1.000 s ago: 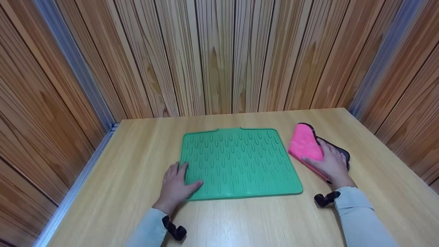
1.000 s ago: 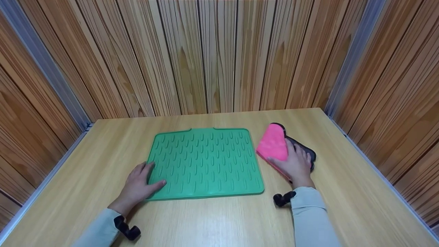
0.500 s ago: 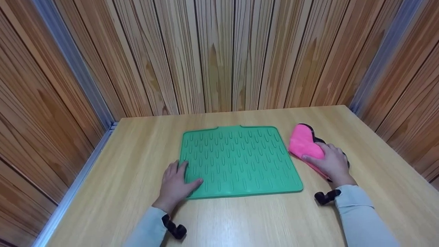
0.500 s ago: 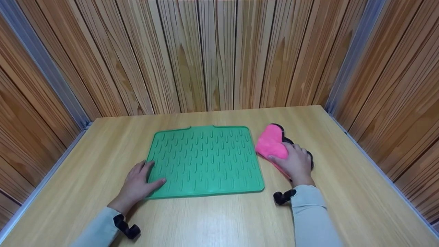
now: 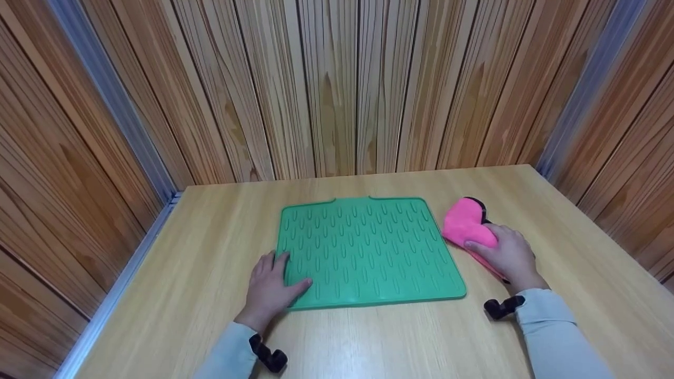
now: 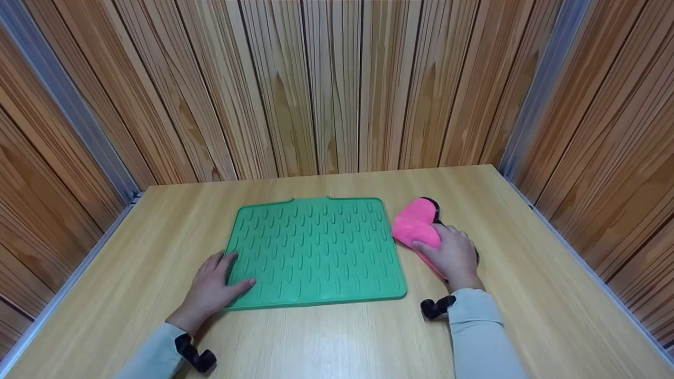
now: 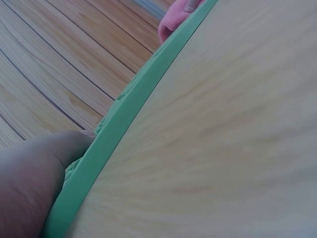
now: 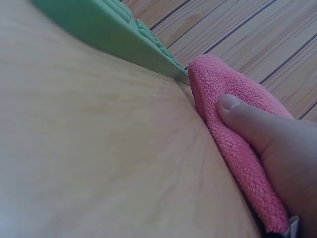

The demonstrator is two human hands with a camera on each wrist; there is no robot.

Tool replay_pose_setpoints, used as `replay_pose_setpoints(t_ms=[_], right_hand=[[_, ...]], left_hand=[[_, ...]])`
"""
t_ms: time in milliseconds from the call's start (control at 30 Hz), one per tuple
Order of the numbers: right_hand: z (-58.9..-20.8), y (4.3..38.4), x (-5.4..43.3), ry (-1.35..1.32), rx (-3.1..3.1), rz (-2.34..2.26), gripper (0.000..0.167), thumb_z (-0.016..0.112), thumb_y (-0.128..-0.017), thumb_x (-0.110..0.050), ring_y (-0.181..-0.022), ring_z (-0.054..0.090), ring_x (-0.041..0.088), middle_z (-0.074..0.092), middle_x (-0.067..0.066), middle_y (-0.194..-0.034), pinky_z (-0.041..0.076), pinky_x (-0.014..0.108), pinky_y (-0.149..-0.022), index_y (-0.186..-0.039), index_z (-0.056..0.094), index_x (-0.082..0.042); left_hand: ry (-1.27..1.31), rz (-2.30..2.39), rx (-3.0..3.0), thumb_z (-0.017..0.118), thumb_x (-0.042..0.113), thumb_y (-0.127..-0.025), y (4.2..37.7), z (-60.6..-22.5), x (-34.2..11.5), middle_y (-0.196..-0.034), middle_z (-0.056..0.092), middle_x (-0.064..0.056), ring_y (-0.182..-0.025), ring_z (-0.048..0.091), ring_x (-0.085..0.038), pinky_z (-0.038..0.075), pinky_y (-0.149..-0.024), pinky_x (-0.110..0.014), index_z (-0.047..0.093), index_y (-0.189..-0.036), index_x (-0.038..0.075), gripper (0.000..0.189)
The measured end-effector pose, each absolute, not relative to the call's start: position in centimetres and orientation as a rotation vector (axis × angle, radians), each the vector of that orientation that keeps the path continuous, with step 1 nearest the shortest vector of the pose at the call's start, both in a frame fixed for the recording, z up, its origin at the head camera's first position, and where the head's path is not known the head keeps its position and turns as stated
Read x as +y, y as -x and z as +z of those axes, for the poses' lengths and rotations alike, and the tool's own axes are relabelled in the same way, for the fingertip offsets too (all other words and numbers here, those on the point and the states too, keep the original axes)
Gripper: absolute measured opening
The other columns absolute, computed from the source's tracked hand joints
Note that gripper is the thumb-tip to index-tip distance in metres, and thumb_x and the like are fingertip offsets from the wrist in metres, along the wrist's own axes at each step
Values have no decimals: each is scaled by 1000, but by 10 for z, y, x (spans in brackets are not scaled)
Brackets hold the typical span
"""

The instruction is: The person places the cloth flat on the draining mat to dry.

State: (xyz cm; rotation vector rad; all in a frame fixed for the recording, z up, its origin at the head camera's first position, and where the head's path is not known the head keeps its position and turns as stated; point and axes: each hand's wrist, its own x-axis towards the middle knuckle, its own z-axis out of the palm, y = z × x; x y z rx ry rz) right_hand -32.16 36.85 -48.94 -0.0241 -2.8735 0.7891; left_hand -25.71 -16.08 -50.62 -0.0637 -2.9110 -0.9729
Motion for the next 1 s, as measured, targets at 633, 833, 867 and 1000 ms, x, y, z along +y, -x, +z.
replay_pose_setpoints(t_ms=[633, 833, 867, 1000], right_hand=[[-484, 323, 370, 56, -2869, 938, 88, 64, -110, -57, -141, 53, 56, 52, 40, -158, 43, 74, -121, -166, 44, 8], [-481, 324, 371, 103, -2905, 1007, 87, 66, -109, -54, -147, 50, 57, 47, 40, -166, 41, 74, -124, -167, 42, 7], [-480, 324, 371, 111, -2911, 1023, 87, 65, -110, -54, -146, 50, 57, 46, 40, -167, 42, 74, -124, -168, 40, 6], [-476, 325, 370, 121, -2913, 1085, 90, 64, -110, -56, -145, 50, 55, 44, 39, -169, 42, 73, -124, -170, 37, 5]], left_hand=[[81, -970, -2896, 78, 57, -96, 255, -505, -160, -178, 34, -34, -169, 27, -56, 19, -140, -72, 46, -168, 0, 98], [90, -959, -2889, 79, 56, -94, 254, -506, -160, -176, 35, -36, -168, 29, -56, 22, -138, -74, 48, -166, 0, 97], [87, -959, -2890, 79, 56, -94, 254, -505, -160, -176, 35, -35, -168, 29, -56, 21, -138, -74, 48, -166, 0, 97], [80, -960, -2897, 79, 56, -95, 255, -504, -160, -178, 33, -35, -169, 27, -57, 20, -138, -74, 47, -167, 0, 96]])
